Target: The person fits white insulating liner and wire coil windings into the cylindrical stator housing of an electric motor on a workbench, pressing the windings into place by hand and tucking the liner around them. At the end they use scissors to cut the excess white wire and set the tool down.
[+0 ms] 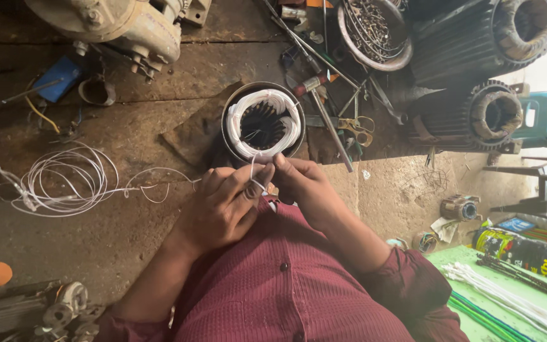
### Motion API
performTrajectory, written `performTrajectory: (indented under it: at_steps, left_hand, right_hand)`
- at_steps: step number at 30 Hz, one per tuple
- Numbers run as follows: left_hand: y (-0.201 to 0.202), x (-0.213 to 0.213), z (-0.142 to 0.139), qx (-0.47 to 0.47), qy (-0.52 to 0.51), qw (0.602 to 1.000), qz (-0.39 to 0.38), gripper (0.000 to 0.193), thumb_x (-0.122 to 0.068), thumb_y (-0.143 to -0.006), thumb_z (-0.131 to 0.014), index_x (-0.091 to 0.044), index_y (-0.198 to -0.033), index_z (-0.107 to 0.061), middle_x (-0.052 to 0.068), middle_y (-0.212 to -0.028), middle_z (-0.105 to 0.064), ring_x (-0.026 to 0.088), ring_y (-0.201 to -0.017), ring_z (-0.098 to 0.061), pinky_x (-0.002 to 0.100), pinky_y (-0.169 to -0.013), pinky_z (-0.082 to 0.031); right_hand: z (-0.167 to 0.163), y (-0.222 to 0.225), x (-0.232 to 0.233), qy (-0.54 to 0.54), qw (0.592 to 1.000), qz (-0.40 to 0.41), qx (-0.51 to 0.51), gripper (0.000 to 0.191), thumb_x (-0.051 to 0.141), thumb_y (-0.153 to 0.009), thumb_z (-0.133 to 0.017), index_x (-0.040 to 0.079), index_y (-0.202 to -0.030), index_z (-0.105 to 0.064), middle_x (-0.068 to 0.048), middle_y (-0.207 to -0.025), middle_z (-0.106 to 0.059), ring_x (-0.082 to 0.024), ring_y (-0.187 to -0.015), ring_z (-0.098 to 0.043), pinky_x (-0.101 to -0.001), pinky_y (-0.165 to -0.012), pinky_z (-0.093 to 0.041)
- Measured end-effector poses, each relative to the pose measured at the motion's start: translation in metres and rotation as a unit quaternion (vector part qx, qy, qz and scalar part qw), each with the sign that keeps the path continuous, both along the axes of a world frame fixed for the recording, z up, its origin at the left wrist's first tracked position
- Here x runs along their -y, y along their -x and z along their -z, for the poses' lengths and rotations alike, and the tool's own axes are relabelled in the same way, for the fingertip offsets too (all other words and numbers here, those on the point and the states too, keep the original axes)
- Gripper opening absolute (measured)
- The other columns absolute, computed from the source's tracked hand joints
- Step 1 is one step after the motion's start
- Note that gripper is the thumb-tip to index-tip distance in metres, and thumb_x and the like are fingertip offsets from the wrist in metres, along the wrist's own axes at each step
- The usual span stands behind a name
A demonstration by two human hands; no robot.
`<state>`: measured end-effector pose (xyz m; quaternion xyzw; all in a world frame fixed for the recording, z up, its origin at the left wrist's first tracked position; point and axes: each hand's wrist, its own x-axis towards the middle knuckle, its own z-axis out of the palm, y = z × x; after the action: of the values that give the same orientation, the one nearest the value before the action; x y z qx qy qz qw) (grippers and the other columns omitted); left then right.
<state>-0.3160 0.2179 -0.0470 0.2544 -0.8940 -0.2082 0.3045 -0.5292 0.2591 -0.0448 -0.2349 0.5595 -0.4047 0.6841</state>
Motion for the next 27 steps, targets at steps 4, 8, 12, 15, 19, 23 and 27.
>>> performTrajectory:
  at_steps: [4, 8, 12, 15, 19, 23, 27]
  left_hand:
    - [-0.006, 0.006, 0.013, -0.02, -0.01, 1.0, 0.017, 0.05, -0.018, -0.087, -0.074, -0.007, -0.136, -0.066, 0.007, -0.123, -0.059, 0.024, -0.097, -0.057, 0.04, -0.088, -0.052]
    - [-0.008, 0.005, 0.021, -0.1, -0.136, 0.986, -0.009, 0.039, -0.021, -0.092, -0.075, -0.005, -0.122, -0.058, 0.008, -0.114, -0.061, 0.028, -0.096, -0.061, 0.043, -0.083, -0.053]
    - [-0.012, 0.012, 0.016, -0.131, -0.183, 0.973, -0.051, 0.033, -0.019, -0.097, -0.072, -0.005, -0.119, -0.053, 0.011, -0.11, -0.063, 0.027, -0.093, -0.065, 0.04, -0.076, -0.055]
    - [-0.022, 0.02, 0.0, -0.159, -0.229, 0.948, -0.154, 0.03, -0.021, -0.1, -0.07, -0.006, -0.115, -0.049, 0.012, -0.103, -0.062, 0.021, -0.079, -0.066, 0.033, -0.063, -0.054]
    - [-0.033, 0.015, -0.021, -0.12, -0.095, 0.969, -0.196, 0.038, -0.029, -0.101, -0.076, -0.01, -0.117, -0.049, 0.0, -0.081, -0.063, 0.017, -0.064, -0.061, 0.033, -0.054, -0.047]
    - [-0.035, 0.013, 0.0, -0.042, 0.06, 0.966, -0.248, 0.028, -0.024, -0.09, -0.082, -0.018, -0.104, -0.059, 0.003, -0.067, -0.054, 0.018, -0.052, -0.052, 0.037, -0.045, -0.041]
    - [-0.044, 0.047, 0.058, 0.02, 0.042, 0.947, -0.318, 0.022, -0.015, -0.099, -0.078, -0.019, -0.106, -0.057, 0.001, -0.072, -0.06, 0.021, -0.064, -0.064, 0.036, -0.054, -0.047]
  right_hand:
    - [-0.013, -0.009, -0.002, 0.13, 0.974, 0.061, -0.175, 0.031, 0.028, -0.105, -0.062, 0.0, -0.108, -0.075, -0.001, -0.092, -0.055, -0.008, -0.077, -0.05, -0.0233, -0.065, -0.04]
    - [-0.023, -0.007, 0.0, 0.392, 0.876, 0.076, -0.27, 0.031, 0.029, -0.113, -0.049, 0.005, -0.1, -0.064, -0.006, -0.106, -0.052, -0.017, -0.105, -0.054, -0.0304, -0.096, -0.049]
    - [-0.015, 0.004, 0.021, 0.398, 0.911, 0.107, -0.025, 0.034, 0.034, -0.109, -0.047, 0.006, -0.093, -0.057, -0.009, -0.101, -0.06, -0.023, -0.113, -0.061, -0.0396, -0.107, -0.05]
    - [-0.01, 0.014, 0.026, 0.374, 0.901, 0.114, 0.186, 0.041, 0.037, -0.118, -0.047, 0.003, -0.096, -0.055, -0.01, -0.088, -0.064, -0.022, -0.092, -0.067, -0.0424, -0.093, -0.054]
    - [-0.01, 0.021, 0.011, 0.288, 0.948, 0.057, 0.12, 0.036, 0.03, -0.117, -0.056, 0.003, -0.093, -0.058, -0.005, -0.078, -0.065, -0.011, -0.07, -0.06, -0.031, -0.07, -0.049]
    - [-0.005, 0.04, 0.013, 0.367, 0.853, -0.153, -0.338, 0.046, 0.044, -0.113, -0.048, 0.004, -0.095, -0.062, -0.002, -0.079, -0.068, -0.014, -0.069, -0.067, -0.0286, -0.063, -0.053]
    - [0.019, 0.065, 0.026, 0.321, 0.886, -0.161, -0.294, 0.047, 0.044, -0.111, -0.051, 0.001, -0.097, -0.062, -0.002, -0.075, -0.064, -0.013, -0.065, -0.06, -0.0259, -0.062, -0.05]
